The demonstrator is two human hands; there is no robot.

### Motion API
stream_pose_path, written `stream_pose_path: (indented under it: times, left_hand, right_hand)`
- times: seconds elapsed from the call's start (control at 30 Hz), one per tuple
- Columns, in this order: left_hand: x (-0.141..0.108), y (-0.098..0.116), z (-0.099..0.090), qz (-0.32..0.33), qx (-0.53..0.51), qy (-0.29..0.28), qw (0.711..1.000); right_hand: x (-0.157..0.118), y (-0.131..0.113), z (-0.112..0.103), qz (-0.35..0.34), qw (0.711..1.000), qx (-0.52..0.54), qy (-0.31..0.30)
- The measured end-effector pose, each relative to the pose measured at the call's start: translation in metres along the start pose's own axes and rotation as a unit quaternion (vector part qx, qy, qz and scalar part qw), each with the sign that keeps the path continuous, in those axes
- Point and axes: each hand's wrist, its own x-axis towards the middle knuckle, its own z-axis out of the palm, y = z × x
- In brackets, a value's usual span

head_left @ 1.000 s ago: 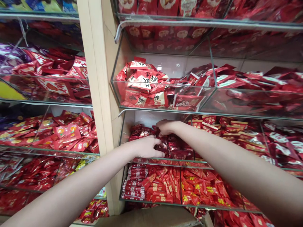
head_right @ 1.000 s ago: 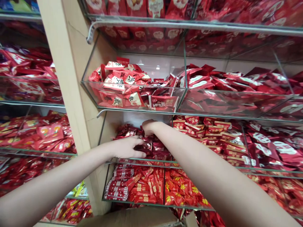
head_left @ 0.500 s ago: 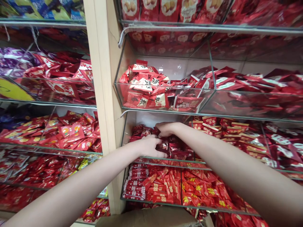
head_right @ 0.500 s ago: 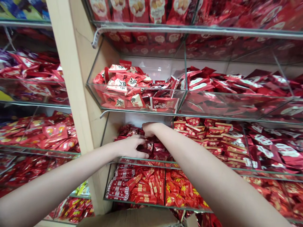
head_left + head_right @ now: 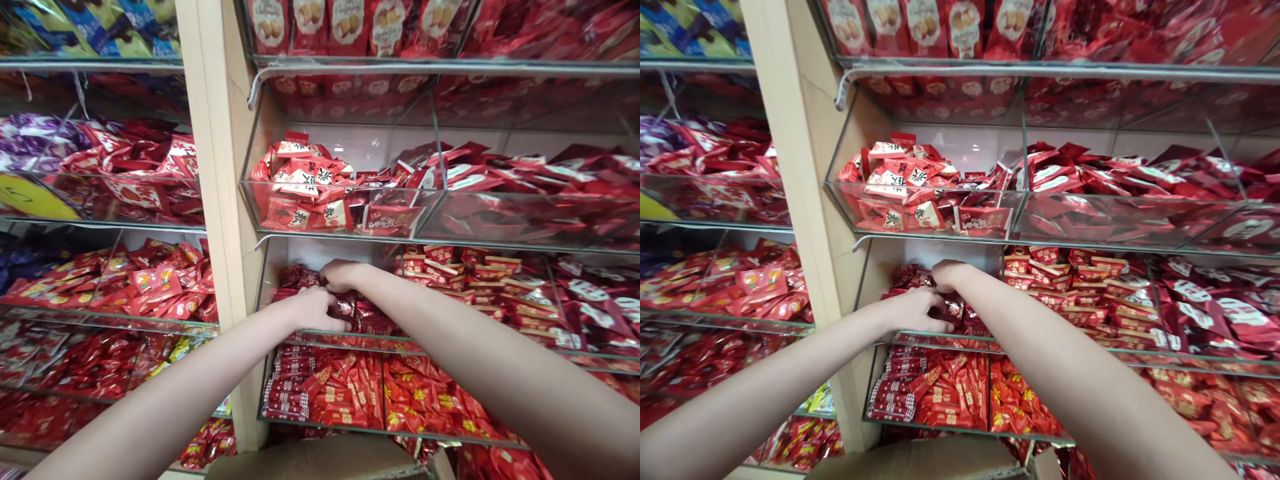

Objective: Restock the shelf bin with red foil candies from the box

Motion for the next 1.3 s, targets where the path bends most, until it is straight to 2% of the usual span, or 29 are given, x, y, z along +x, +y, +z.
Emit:
stream_pose_path:
  times: [0.13, 0.3, 0.5, 0.63, 0.8, 1.03, 1.3]
  left_hand:
    - [-0.001, 0.000, 0.001, -0.017, -0.015, -0.021, 1.000]
    - [-0.003, 0.000, 0.001, -0.044, -0.007, -0.020, 0.999]
    - [-0.003, -0.003, 0.001, -0.022, 0.005, -0.016, 1.000]
    - [-0.002, -0.004, 0.002, -0.015, 0.017, -0.008, 1.000]
    - [-0.001, -0.003, 0.001, 0.001, 0.017, -0.018, 1.000]
    - [-0.001, -0.002, -0.001, -0.008, -0.010, -0.027, 1.000]
    - [-0.003, 0.003, -0.003, -0.029, -0.025, -0.040, 0.998]
  right_hand:
    - [0.003, -0.001, 0.004, -0.006, 1.000, -0.010, 0.008]
    - [0.003, 0.002, -0.001, 0.017, 1.000, 0.005, 0.018]
    - [-0.003, 0.017, -0.009, 0.037, 0.998, 0.040, 0.009]
    - [-0.007, 0.022, -0.007, 0.038, 0.998, 0.042, 0.014]
    - [-0.010, 0.023, -0.003, 0.037, 0.998, 0.044, -0.012]
    - [-0.016, 0.026, -0.001, 0.052, 0.997, 0.049, 0.033]
    - [-0.013, 0.020, 0.001, 0.054, 0.998, -0.016, -0.035]
